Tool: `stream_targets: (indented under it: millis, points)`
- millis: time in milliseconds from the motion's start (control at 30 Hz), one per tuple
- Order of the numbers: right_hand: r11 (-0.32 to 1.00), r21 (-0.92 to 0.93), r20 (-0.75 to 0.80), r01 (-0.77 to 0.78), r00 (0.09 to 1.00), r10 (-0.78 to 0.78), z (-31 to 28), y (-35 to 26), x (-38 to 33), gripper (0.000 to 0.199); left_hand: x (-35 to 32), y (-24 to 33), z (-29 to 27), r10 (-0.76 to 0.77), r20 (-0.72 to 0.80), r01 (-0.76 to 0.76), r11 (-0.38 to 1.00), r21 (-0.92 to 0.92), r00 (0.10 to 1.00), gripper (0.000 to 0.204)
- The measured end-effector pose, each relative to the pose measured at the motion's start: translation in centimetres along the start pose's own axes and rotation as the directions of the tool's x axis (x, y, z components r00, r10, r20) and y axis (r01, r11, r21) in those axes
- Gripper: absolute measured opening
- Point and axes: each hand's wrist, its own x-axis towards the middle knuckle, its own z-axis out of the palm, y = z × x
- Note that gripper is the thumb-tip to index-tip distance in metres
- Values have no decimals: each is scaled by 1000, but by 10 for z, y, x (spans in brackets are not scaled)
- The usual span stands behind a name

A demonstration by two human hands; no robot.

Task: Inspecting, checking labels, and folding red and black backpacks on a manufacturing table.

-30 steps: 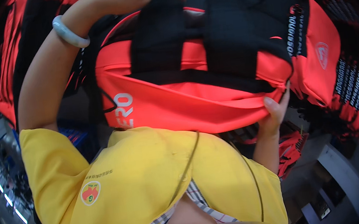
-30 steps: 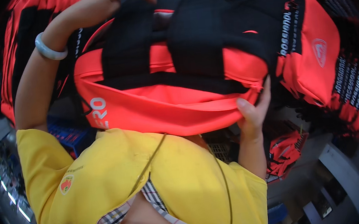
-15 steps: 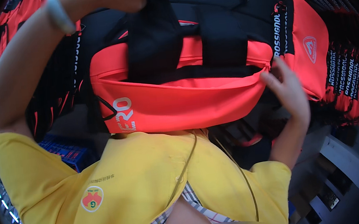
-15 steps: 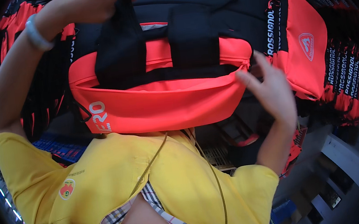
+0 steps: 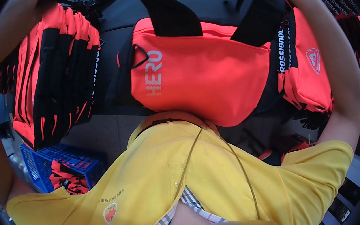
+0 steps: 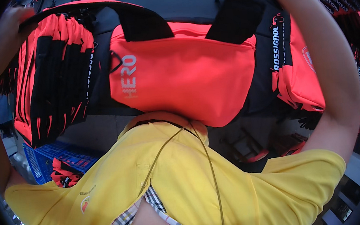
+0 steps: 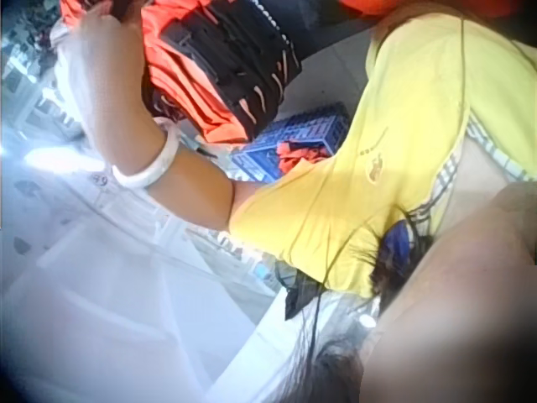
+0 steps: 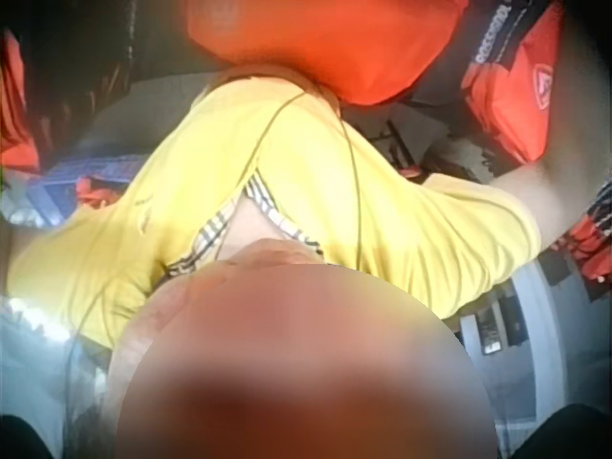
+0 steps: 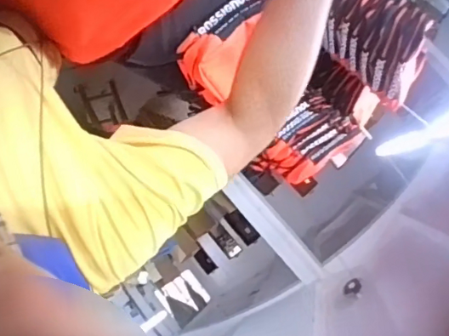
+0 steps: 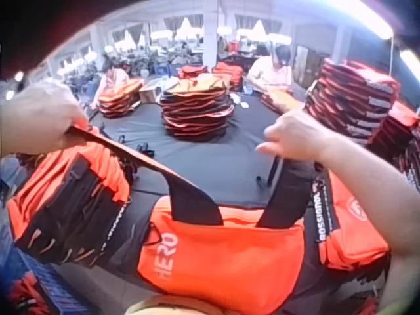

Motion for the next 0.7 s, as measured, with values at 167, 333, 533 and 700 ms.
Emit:
stream_targets:
  millis: [167,333,533,700]
  points:
    - [827,-509,351,-240,819,454,-77,-14,-47,41,-58,38,46,370,-212,-393,917,-74,904,23]
    - [805,-40,483,-592,694,535,-77,-95,-124,50,-119,87,52,121,97,-31,764,-644,988,58]
    - [21,122,983,-992,124,138,8,-213,-198,43,-151,126,100,331,278,162,339,-927,902,54]
    - [-643,423,888,-638,153,433,110,-290,-216,54,-130,170,133,44,323,325,-95,-941,946,51]
